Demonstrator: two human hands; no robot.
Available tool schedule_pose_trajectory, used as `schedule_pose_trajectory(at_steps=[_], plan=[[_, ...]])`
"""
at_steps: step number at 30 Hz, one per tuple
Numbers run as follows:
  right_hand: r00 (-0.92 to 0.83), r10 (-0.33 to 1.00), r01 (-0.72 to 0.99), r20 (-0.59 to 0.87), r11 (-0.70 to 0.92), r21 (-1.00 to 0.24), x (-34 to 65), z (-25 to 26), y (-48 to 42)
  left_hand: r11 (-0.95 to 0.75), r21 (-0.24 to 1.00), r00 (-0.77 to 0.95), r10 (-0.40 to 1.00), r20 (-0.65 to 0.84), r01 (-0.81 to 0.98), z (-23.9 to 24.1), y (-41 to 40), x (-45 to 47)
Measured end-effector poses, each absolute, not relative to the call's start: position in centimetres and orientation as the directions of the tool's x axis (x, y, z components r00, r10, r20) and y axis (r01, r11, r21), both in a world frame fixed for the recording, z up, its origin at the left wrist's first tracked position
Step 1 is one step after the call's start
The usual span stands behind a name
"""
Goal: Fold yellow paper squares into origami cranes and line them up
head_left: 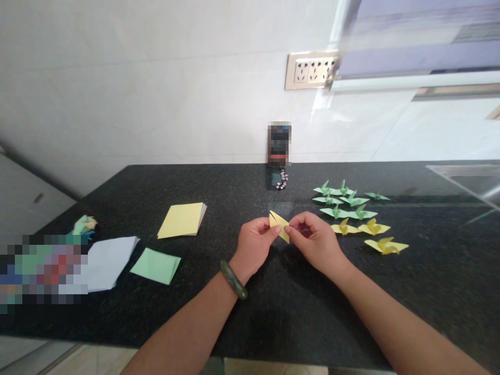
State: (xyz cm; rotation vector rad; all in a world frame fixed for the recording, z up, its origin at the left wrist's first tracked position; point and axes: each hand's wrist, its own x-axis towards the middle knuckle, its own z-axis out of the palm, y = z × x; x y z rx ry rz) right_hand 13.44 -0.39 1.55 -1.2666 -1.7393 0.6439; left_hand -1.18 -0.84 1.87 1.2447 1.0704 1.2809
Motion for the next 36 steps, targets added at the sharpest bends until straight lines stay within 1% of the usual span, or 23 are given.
schedule_pose_trajectory(at_steps=[4, 6, 10, 12, 14, 19, 23, 25, 30, 32, 36], plan=[[-0.093, 0.913, 0.515, 0.398, 0.386, -0.765, 13.39, 1.58, -0.44, -0.099, 0.992, 0.035, 0.994, 0.102, -0.084, 1.63, -0.80, -1.13], [-0.105, 0.876, 0.560, 0.472, 0.444, -0.699, 13.42, 1.78, -0.56, -0.088, 0.994, 0.025, 0.996, 0.090, -0.071, 1.65, -0.87, -1.10], [-0.176, 0.765, 0.644, 0.620, 0.566, -0.515, 13.58, 2.23, -0.80, -0.081, 0.996, -0.004, 0.997, 0.081, -0.025, 1.70, -1.08, -1.04], [-0.206, 0.730, 0.653, 0.652, 0.599, -0.464, 13.66, 2.34, -0.91, -0.091, 0.996, -0.019, 0.996, 0.091, 0.001, 1.67, -1.17, -0.99], [-0.221, 0.716, 0.657, 0.662, 0.611, -0.441, 13.68, 2.36, -1.04, -0.106, 0.994, -0.030, 0.994, 0.106, 0.016, 1.62, -1.24, -0.94], [-0.241, 0.714, 0.661, 0.658, 0.617, -0.427, 13.52, 2.34, -1.21, -0.094, 0.994, -0.050, 0.994, 0.097, 0.048, 1.64, -1.27, -0.88], [-0.141, 0.773, 0.674, 0.619, 0.533, -0.512, 13.44, 2.26, -0.94, -0.070, 0.998, -0.032, 0.997, 0.070, 0.001, 1.61, -1.17, -0.88], [-0.118, 0.784, 0.675, 0.610, 0.514, -0.530, 13.46, 2.21, -0.83, -0.055, 0.998, -0.028, 0.998, 0.054, -0.022, 1.56, -1.11, -0.89], [-0.202, 0.748, 0.656, 0.632, 0.582, -0.480, 13.40, 2.22, -0.95, -0.058, 0.998, -0.055, 0.997, 0.060, 0.024, 1.51, -1.11, -0.92], [-0.201, 0.745, 0.661, 0.636, 0.583, -0.473, 13.33, 2.21, -1.00, -0.059, 0.997, -0.060, 0.996, 0.062, 0.040, 1.51, -1.13, -0.92], [-0.166, 0.764, 0.660, 0.623, 0.556, -0.506, 13.15, 2.09, -1.03, -0.064, 0.998, -0.046, 0.997, 0.065, 0.027, 1.41, -1.14, -0.95]])
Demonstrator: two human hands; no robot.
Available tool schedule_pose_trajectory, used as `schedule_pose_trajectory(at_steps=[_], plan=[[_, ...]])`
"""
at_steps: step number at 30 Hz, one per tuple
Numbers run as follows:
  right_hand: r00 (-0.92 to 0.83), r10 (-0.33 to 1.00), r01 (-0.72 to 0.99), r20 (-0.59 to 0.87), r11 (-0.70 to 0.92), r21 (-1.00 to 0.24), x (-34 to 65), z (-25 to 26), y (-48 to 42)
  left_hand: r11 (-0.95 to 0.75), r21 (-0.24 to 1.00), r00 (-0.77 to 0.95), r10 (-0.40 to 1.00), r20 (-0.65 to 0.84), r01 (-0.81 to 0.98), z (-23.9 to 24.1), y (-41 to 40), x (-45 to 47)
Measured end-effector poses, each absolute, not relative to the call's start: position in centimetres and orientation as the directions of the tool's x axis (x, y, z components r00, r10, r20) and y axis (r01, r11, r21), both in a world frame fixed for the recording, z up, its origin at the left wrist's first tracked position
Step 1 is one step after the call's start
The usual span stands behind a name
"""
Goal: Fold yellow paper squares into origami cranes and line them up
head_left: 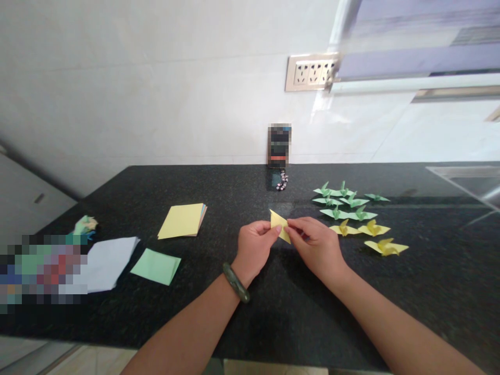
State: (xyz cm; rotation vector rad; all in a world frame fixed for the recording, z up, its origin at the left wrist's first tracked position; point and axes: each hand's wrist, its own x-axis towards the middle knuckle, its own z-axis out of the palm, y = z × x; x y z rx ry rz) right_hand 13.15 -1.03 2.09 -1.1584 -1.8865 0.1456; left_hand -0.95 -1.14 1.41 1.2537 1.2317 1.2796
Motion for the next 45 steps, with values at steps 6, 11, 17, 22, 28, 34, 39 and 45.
schedule_pose_trajectory(at_steps=[6, 11, 17, 22, 28, 34, 39, 45], plan=[[-0.192, 0.737, 0.661, 0.649, 0.585, -0.470, 13.12, 2.12, -1.16, -0.058, 0.998, -0.053, 0.997, 0.060, 0.026, 1.33, -1.19, -0.97], [-0.204, 0.724, 0.676, 0.659, 0.591, -0.440, 13.16, 2.41, -1.49, -0.054, 0.998, -0.056, 0.997, 0.056, 0.040, 1.66, -1.35, -0.90], [-0.092, 0.866, 0.636, 0.491, 0.430, -0.641, 12.87, 2.29, -1.29, -0.063, 0.995, -0.047, 0.997, 0.067, 0.077, 2.17, -1.43, -0.92], [-0.042, 0.890, 0.592, 0.454, 0.388, -0.706, 12.92, 1.93, -0.95, -0.065, 0.995, -0.041, 0.997, 0.068, 0.075, 1.96, -1.28, -0.97], [-0.167, 0.821, 0.646, 0.546, 0.510, -0.568, 13.06, 2.17, -1.30, -0.061, 0.994, -0.072, 0.995, 0.067, 0.086, 1.81, -1.23, -0.98], [-0.124, 0.839, 0.666, 0.530, 0.467, -0.582, 12.86, 2.15, -1.45, -0.071, 0.992, -0.073, 0.994, 0.078, 0.103, 2.01, -1.40, -0.86], [-0.083, 0.889, 0.662, 0.450, 0.387, -0.642, 12.90, 2.34, -1.22, -0.093, 0.985, -0.040, 0.994, 0.100, 0.148, 2.00, -1.39, -0.92], [-0.102, 0.893, 0.701, 0.439, 0.377, -0.605, 13.05, 2.36, -1.07, -0.106, 0.979, -0.004, 0.994, 0.108, 0.176, 2.01, -1.53, -0.89]])
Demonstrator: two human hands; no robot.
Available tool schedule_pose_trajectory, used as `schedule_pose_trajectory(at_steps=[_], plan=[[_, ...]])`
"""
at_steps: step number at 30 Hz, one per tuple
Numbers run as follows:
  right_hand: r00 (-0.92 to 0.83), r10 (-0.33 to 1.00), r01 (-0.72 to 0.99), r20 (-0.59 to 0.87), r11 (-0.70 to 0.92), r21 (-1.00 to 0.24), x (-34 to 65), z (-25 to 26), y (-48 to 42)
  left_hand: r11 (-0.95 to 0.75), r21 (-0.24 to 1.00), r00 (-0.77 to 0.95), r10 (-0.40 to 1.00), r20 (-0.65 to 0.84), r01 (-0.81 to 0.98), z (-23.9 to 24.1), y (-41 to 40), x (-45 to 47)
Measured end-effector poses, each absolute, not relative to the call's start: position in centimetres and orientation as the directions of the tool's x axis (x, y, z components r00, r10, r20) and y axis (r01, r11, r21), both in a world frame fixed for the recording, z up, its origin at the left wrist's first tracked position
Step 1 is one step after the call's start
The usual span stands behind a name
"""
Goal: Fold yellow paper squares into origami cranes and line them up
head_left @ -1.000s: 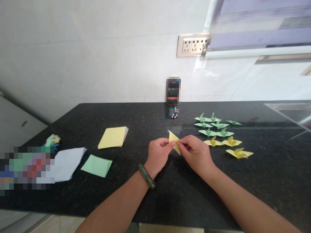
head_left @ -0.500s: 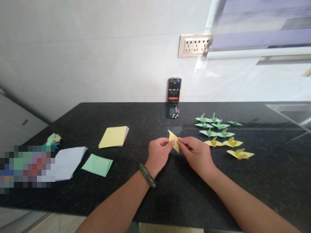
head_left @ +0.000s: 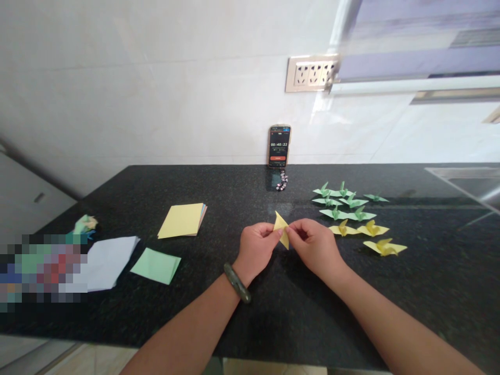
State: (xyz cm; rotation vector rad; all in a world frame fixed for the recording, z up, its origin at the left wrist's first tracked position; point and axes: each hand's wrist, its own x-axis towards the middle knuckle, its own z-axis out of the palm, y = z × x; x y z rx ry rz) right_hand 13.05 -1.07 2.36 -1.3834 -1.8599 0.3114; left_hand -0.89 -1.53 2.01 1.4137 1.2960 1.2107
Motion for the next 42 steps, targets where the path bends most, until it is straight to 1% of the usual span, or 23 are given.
schedule_pose_trajectory(at_steps=[5, 7, 9, 11, 12, 14, 15, 16, 18, 20, 22, 25, 27, 33, 42], plan=[[-0.082, 0.895, 0.772, 0.438, 0.335, -0.541, 12.6, 2.1, -1.1, -0.124, 0.955, -0.022, 0.991, 0.134, 0.269, 2.0, -1.7, -0.6], [-0.102, 0.886, 0.766, 0.453, 0.361, -0.532, 12.6, 2.1, -1.0, -0.103, 0.966, -0.027, 0.993, 0.113, 0.237, 1.9, -1.5, -0.6], [-0.145, 0.869, 0.710, 0.473, 0.425, -0.562, 12.7, 2.1, -1.0, -0.072, 0.986, -0.031, 0.996, 0.078, 0.153, 1.7, -1.3, -0.8], [-0.165, 0.880, 0.597, 0.445, 0.448, -0.665, 12.9, 2.3, -0.9, -0.032, 0.998, -0.030, 0.999, 0.034, 0.052, 1.6, -1.0, -1.0], [-0.160, 0.907, 0.522, 0.390, 0.413, -0.746, 13.0, 2.3, -0.8, -0.008, 1.000, -0.024, 1.000, 0.008, 0.002, 1.6, -0.9, -1.1], [-0.151, 0.963, 0.335, 0.225, 0.264, -0.905, 13.2, 2.4, -0.6, 0.045, 0.995, 0.013, 0.999, -0.044, -0.086, 1.7, -0.7, -1.2], [-0.158, 0.977, 0.233, 0.142, 0.176, -0.956, 13.2, 2.4, -0.5, 0.069, 0.991, 0.043, 0.997, -0.064, -0.119, 1.8, -0.7, -1.2], [-0.172, 0.982, 0.135, 0.074, 0.098, -0.986, 13.3, 2.4, -0.3, 0.089, 0.986, 0.074, 0.994, -0.080, -0.140, 1.9, -0.6, -1.3], [-0.194, 0.981, -0.026, -0.011, -0.017, -1.000, 13.3, 2.4, -0.1, 0.116, 0.981, 0.124, 0.988, -0.097, -0.157, 2.1, -0.7, -1.4], [-0.195, 0.978, -0.131, -0.076, -0.103, -0.986, 13.3, 2.5, 0.1, 0.128, 0.979, 0.146, 0.984, -0.105, -0.158, 2.2, -0.7, -1.4], [-0.199, 0.971, -0.189, -0.132, -0.170, -0.967, 13.3, 2.6, 0.1, 0.129, 0.978, 0.159, 0.982, -0.103, -0.163, 2.3, -0.7, -1.5], [-0.246, 0.954, -0.206, -0.174, -0.227, -0.952, 13.3, 2.8, 0.1, 0.104, 0.984, 0.155, 0.985, -0.081, -0.147, 2.3, -0.7, -1.6], [-0.275, 0.945, -0.198, -0.177, -0.236, -0.951, 13.3, 2.7, 0.1, 0.077, 0.990, 0.137, 0.989, -0.060, -0.119, 2.3, -0.7, -1.6], [-0.259, 0.952, -0.179, -0.164, -0.214, -0.960, 13.4, 2.4, 0.0, 0.023, 0.999, 0.096, 0.995, -0.020, -0.031, 2.6, -0.9, -1.5], [-0.249, 0.961, -0.127, -0.120, -0.155, -0.980, 13.7, 2.1, 0.5, 0.023, 0.999, 0.163, 0.987, -0.014, -0.049, 2.4, -1.0, -1.5]])
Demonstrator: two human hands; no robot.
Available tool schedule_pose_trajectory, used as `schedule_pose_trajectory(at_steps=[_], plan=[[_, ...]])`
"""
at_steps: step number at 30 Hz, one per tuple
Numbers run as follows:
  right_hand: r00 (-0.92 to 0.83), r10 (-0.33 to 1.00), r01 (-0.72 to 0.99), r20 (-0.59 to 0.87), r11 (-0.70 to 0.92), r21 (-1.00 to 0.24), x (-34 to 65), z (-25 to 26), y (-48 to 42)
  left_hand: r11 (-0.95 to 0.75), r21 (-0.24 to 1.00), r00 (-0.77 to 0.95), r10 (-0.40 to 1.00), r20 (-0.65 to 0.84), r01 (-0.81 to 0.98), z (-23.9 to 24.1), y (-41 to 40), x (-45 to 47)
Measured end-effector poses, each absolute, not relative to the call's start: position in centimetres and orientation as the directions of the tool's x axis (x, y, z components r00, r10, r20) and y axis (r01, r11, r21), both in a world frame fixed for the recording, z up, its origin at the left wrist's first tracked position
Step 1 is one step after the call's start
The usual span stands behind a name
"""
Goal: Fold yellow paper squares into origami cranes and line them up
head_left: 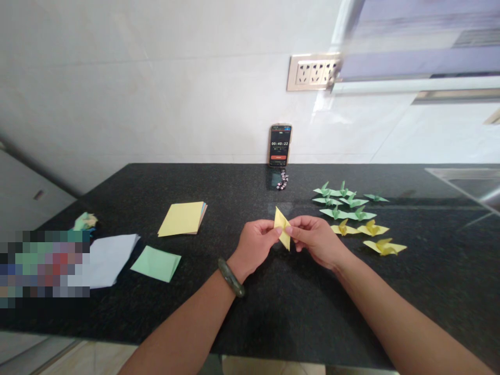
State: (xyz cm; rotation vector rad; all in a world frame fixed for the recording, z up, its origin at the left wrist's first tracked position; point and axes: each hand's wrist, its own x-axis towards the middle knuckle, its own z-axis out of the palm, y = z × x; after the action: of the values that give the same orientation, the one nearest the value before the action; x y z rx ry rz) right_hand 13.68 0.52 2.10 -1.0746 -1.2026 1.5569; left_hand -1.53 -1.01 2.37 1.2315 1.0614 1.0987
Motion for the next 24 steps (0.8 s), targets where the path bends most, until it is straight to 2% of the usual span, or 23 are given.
schedule_pose_trajectory(at_steps=[7, 13, 24], plan=[[-0.226, 0.967, -0.075, -0.120, -0.140, -0.987, 13.61, 2.15, 0.42, 0.021, 0.999, 0.159, 0.987, -0.015, -0.040, 2.59, -1.13, -1.39], [-0.208, 0.974, 0.042, -0.084, -0.077, -0.996, 13.64, 2.08, 0.29, 0.027, 0.998, 0.135, 0.991, -0.020, -0.051, 2.58, -1.18, -1.26], [-0.264, 0.964, 0.186, -0.019, 0.032, -0.982, 13.40, 2.43, -0.08, 0.057, 0.985, 0.134, 0.990, -0.035, -0.163, 2.72, -1.30, -1.02]])
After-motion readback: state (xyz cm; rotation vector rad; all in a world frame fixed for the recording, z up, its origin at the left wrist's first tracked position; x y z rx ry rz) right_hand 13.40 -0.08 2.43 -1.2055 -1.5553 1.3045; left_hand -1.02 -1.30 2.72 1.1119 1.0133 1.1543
